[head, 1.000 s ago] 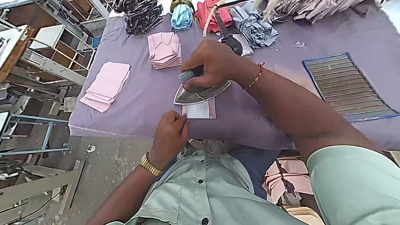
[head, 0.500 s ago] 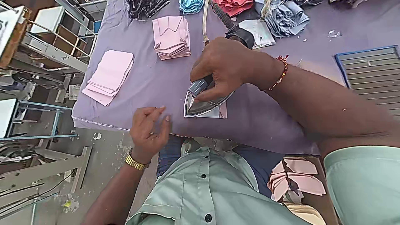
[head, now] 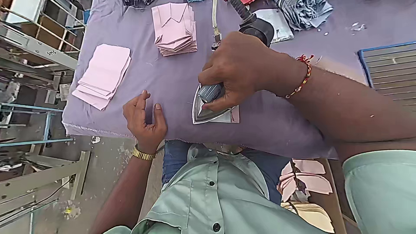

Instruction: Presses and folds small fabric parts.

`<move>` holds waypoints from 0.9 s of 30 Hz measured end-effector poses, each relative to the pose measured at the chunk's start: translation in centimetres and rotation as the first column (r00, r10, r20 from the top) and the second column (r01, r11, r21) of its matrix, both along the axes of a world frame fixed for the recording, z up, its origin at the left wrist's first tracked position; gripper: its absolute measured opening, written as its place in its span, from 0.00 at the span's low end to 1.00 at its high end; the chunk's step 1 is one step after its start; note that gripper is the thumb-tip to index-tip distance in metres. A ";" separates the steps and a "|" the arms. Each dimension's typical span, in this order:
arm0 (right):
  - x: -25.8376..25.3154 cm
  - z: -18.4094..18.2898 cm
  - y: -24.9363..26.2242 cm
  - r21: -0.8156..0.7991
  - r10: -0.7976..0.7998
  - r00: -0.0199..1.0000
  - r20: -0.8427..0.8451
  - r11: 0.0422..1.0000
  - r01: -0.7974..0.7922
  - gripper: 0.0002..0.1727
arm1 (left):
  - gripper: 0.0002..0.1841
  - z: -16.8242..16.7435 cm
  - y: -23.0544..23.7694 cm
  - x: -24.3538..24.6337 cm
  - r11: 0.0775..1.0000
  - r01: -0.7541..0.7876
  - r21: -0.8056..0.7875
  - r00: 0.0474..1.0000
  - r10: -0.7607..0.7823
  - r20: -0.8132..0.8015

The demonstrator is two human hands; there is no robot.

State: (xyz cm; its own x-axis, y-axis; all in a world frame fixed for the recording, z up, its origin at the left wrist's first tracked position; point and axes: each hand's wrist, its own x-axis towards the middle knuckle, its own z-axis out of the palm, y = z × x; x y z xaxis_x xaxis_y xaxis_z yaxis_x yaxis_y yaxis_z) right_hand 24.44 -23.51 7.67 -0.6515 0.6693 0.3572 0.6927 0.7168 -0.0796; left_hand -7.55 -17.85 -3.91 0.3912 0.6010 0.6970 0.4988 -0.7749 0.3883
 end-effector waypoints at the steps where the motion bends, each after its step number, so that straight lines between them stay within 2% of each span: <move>1: 0.0 -0.1 0.0 0.004 -0.002 1.000 -0.001 1.000 0.002 0.31 | 0.24 0.0 0.0 0.0 1.000 -0.002 0.002 1.000 0.002 -0.003; 7: 0.1 0.1 0.0 0.008 -0.121 0.991 0.059 0.993 0.120 0.33 | 0.24 -0.1 0.0 -0.2 1.000 0.007 0.005 1.000 -0.007 -0.023; 11: 0.2 0.6 -0.4 0.012 -0.348 0.931 0.106 0.937 0.349 0.34 | 0.23 0.3 -1.1 0.2 0.988 0.146 0.047 0.980 -0.138 -0.144; 13: 0.2 1.2 -1.1 -0.038 -0.505 0.853 0.132 0.857 0.513 0.35 | 0.23 0.9 -2.7 1.2 0.960 0.278 -0.008 0.935 -0.273 -0.226; 15: 0.4 1.8 -1.8 -0.111 -0.651 0.746 0.139 0.738 0.665 0.36 | 0.21 1.1 -4.0 2.4 0.929 0.369 -0.014 0.889 -0.357 -0.288; 18: 1.2 2.3 -4.1 -0.273 -0.819 0.560 0.124 0.515 0.813 0.39 | 0.19 0.4 -4.3 3.1 0.912 0.409 0.029 0.867 -0.378 -0.325; 20: 1.9 2.6 -6.6 -0.337 -0.858 0.494 0.139 0.428 0.838 0.40 | 0.19 0.2 -4.1 2.9 0.909 0.414 0.038 0.864 -0.379 -0.331; 22: 2.3 2.9 -9.8 -0.363 -0.862 0.490 0.125 0.420 0.832 0.40 | 0.19 0.2 -4.0 2.8 0.908 0.418 0.036 0.863 -0.385 -0.328; 24: 2.2 3.1 -12.9 -0.387 -0.848 0.530 0.018 0.483 0.785 0.36 | 0.19 0.2 -4.0 2.9 0.909 0.417 0.027 0.864 -0.387 -0.323; 27: 0.9 3.1 -16.5 -0.441 -0.788 0.590 -0.179 0.600 0.667 0.24 | 0.18 0.2 -4.1 3.1 0.910 0.414 0.026 0.872 -0.388 -0.299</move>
State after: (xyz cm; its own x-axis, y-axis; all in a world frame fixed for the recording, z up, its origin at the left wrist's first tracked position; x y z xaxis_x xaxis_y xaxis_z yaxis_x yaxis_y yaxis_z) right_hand 25.37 -40.00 10.80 0.2251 0.9648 0.1357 0.8505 -0.1266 -0.5105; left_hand -4.49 -21.98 -3.75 0.7725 0.2926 0.5637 0.2156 -0.9557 0.2006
